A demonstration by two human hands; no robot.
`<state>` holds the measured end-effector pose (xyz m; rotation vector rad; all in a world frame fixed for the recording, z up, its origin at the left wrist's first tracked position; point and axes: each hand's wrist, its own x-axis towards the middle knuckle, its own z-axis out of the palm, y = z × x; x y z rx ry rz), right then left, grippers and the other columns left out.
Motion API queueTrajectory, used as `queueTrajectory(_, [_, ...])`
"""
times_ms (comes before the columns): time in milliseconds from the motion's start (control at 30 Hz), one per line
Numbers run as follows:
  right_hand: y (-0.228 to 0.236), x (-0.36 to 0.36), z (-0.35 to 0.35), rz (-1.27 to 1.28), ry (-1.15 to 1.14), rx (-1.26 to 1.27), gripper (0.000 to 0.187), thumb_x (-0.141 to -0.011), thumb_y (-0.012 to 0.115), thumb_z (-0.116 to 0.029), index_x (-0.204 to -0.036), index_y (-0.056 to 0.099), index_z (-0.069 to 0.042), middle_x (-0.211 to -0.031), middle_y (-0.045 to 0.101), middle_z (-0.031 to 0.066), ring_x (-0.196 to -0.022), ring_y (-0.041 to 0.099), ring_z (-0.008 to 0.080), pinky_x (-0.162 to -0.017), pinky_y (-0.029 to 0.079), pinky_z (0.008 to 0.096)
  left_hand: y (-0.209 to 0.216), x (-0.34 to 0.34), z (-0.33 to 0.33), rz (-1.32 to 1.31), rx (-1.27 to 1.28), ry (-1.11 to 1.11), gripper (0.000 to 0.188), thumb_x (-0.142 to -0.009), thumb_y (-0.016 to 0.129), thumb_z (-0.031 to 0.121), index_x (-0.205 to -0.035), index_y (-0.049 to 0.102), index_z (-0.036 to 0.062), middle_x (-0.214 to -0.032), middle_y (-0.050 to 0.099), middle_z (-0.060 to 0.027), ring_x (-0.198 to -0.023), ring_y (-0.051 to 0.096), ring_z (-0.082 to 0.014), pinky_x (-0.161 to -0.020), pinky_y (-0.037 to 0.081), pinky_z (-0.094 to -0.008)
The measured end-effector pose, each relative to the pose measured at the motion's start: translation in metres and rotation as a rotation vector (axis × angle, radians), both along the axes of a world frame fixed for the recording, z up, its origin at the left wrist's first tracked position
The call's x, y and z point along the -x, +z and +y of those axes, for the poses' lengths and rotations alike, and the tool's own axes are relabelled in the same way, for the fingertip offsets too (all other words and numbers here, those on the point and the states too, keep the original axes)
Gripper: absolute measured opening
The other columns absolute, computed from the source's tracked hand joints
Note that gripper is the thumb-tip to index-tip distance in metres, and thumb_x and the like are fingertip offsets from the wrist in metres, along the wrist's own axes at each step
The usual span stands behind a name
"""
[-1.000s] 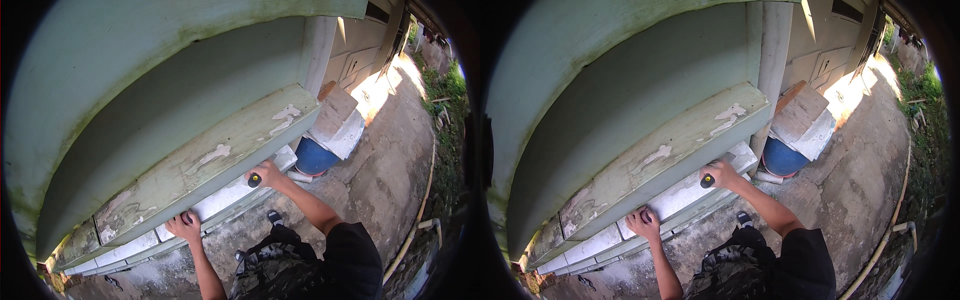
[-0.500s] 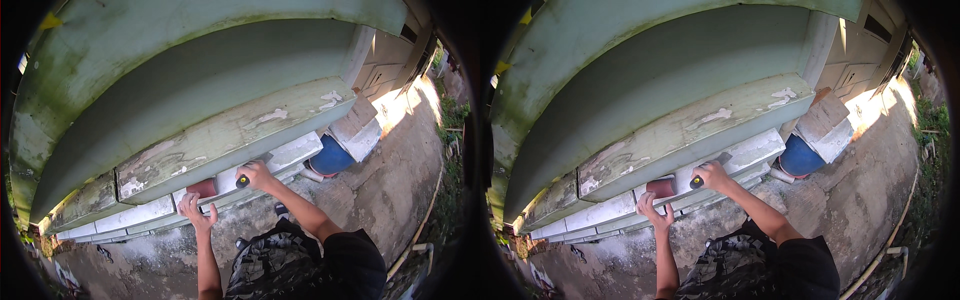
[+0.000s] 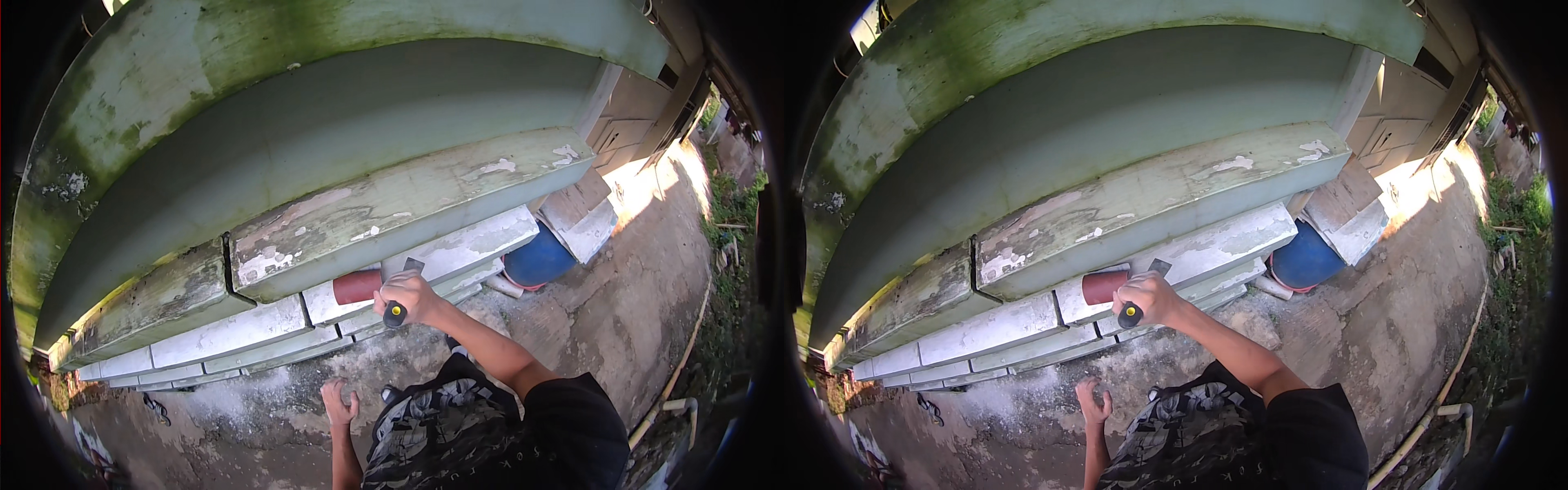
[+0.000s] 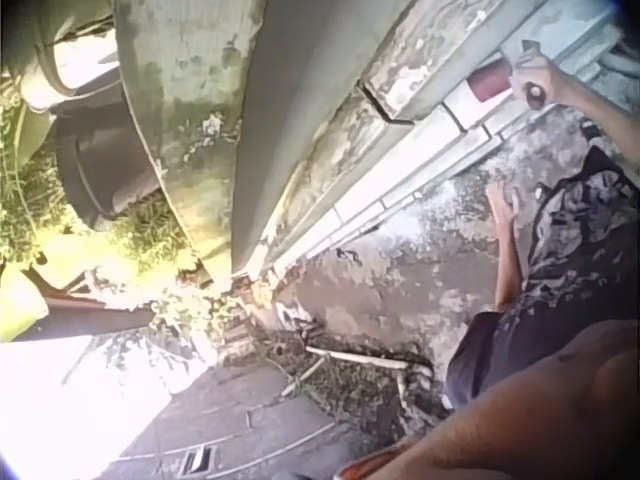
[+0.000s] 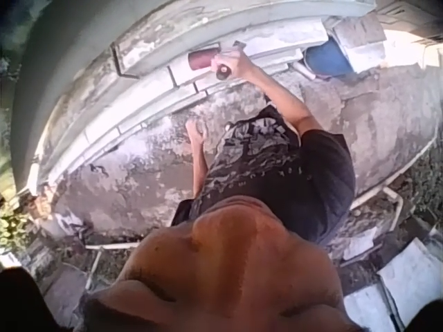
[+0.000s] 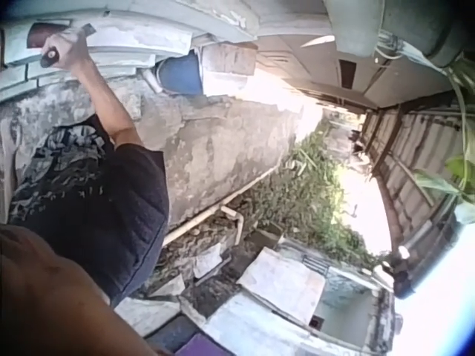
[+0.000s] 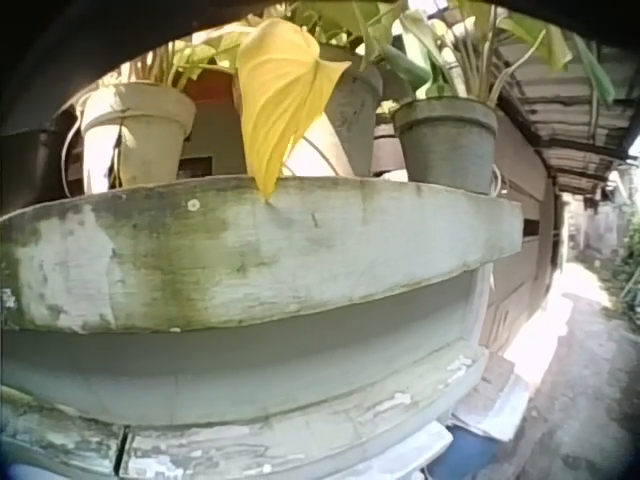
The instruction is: The recorder is using a putty knife to scrape old paint from a concrete ledge and then uses a sanding block to smooth the surface.
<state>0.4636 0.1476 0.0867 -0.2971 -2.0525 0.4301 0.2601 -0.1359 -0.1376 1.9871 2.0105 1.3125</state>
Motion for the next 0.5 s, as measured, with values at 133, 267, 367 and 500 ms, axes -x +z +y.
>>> queueTrajectory(133, [-0.033,0.005,0.027,0.020,-0.133,0.027,0.023,-0.071,0.072,0.001,-0.062,0.053,-0.008,-0.058,0.059,0.0080,-0.052,0.063,0.0262,-0.050,0.048,0.0354,-0.064,0.013,-0.068,-0.315,0.262,0.089,0.034,-0.082,0.066,0.015,-0.113,0.057,0.0039,-0.103,0.063,-0.0142,-0.091,0.061,-0.0330,-0.082,0.047,-0.0411])
queueTrajectory(267, [-0.019,0.017,-0.004,0.029,-0.051,0.002,0.033,-0.074,0.070,0.004,-0.058,0.044,-0.008,-0.051,0.050,0.0098,-0.046,0.057,0.0274,-0.047,0.044,0.0373,-0.100,0.010,-0.126,-0.539,0.440,0.085,0.030,-0.091,0.064,0.021,-0.114,0.057,0.0021,-0.103,0.063,-0.0134,-0.083,0.063,-0.0268,-0.077,0.049,-0.0374])
queueTrajectory(367, [-0.055,-0.005,0.036,0.028,-0.181,0.019,0.033,-0.075,0.069,0.003,-0.056,0.044,-0.007,-0.052,0.050,0.0115,-0.046,0.056,0.0289,-0.047,0.043,0.0378,-0.113,0.004,-0.154,-0.789,0.604,0.183,0.031,-0.099,0.059,0.025,-0.118,0.056,0.0007,-0.102,0.064,-0.0097,-0.080,0.063,-0.0213,-0.077,0.051,-0.0359])
queueTrajectory(500, [-0.009,0.025,0.007,0.096,-0.208,-0.030,0.031,-0.075,0.070,0.003,-0.057,0.047,-0.007,-0.054,0.053,0.0127,-0.048,0.058,0.0301,-0.047,0.044,0.0381,-0.202,0.022,-0.243,-1.112,0.663,0.371,0.041,-0.102,0.058,0.030,-0.130,0.053,0.0003,-0.117,0.063,-0.0112,-0.100,0.063,-0.0216,-0.088,0.051,-0.0361])
